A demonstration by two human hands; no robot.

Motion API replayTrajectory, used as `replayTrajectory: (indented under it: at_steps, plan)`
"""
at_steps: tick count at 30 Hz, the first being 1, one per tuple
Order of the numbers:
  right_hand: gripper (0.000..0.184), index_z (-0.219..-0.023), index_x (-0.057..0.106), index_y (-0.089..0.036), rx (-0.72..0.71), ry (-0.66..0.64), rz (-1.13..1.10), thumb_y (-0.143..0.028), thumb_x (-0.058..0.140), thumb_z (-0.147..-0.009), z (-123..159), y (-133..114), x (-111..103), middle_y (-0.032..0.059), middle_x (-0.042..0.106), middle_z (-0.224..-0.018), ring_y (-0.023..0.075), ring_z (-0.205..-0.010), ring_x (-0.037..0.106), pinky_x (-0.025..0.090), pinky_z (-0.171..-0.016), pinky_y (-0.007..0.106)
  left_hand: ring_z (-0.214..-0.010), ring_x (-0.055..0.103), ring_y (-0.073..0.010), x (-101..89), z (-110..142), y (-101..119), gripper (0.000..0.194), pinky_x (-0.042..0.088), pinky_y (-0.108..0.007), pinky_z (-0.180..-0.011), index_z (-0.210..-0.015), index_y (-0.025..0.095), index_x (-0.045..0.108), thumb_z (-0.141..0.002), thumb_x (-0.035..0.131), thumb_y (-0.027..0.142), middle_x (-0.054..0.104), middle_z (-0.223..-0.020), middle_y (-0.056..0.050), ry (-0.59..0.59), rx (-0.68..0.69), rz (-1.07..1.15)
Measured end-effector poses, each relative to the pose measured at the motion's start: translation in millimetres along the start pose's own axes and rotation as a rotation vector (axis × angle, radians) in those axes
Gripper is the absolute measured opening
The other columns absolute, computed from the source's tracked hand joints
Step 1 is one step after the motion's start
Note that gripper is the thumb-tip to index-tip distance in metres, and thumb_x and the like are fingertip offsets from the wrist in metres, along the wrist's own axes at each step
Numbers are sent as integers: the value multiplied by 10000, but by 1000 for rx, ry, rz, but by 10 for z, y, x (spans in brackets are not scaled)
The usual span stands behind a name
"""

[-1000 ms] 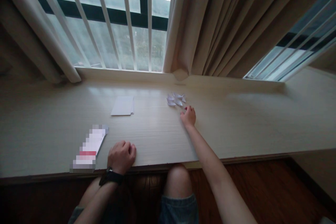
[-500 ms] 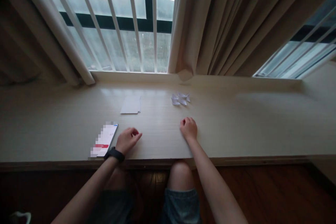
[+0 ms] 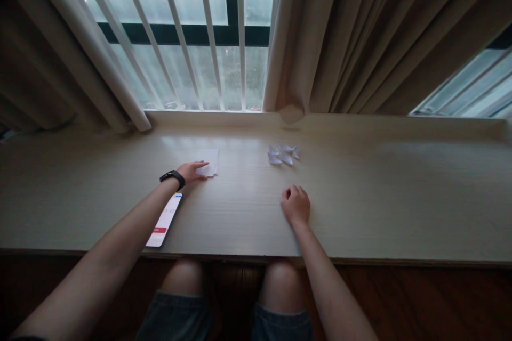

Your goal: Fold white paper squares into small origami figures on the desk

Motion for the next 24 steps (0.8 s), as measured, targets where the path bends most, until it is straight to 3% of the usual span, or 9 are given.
replayTrajectory:
  at_steps: [6, 10, 13, 17, 24]
  plan:
    - [153, -738, 534, -188, 29, -3, -4, -273, 469, -847, -12, -1, -11, 64, 588, -796, 191, -777, 498, 339, -718, 289, -1135, 570, -237, -54, -71, 78, 475, 410, -279, -896, -1162, 318, 643, -754, 588, 555, 553, -1341, -6, -11, 27, -23]
    - [150, -746, 543, -185, 35, -8, -17, -267, 463, -844, -11, 1, -19, 72, 587, -804, 195, -783, 495, 339, -723, 294, -943, 630, -207, -127, -50, 244, 330, 405, -265, -779, -1020, 261, 705, -850, 468, 414, 705, -1062, -46, 5, 91, -15]
    - [156, -742, 545, -184, 33, -19, -34, -264, 456, -843, -12, 2, -19, 79, 588, -806, 199, -788, 493, 340, -731, 299, -811, 628, -207, -185, -44, 315, 308, 392, -277, -699, -871, 227, 733, -839, 458, 364, 721, -887, -81, 56, -2, -117]
    - [164, -746, 551, -183, 38, -26, -37, -270, 454, -845, -15, 4, -14, 84, 590, -811, 202, -784, 492, 340, -726, 302, -778, 620, -210, -216, -41, 381, 284, 391, -278, -670, -847, 235, 743, -814, 498, 376, 715, -884, -93, 82, -56, -179]
    - [162, -741, 546, -184, 33, -31, -25, -268, 450, -842, -10, 8, -8, 81, 583, -808, 200, -781, 488, 340, -733, 302, -782, 619, -224, -247, -5, 361, 345, 389, -284, -673, -828, 267, 756, -777, 556, 543, 716, -876, -83, 83, -132, -123]
Point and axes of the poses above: each hand's wrist, its own z-axis away from the middle knuckle, its own x-axis out of the palm, y = z × x, the point moved 4 cm from there along -z, towards the middle knuckle
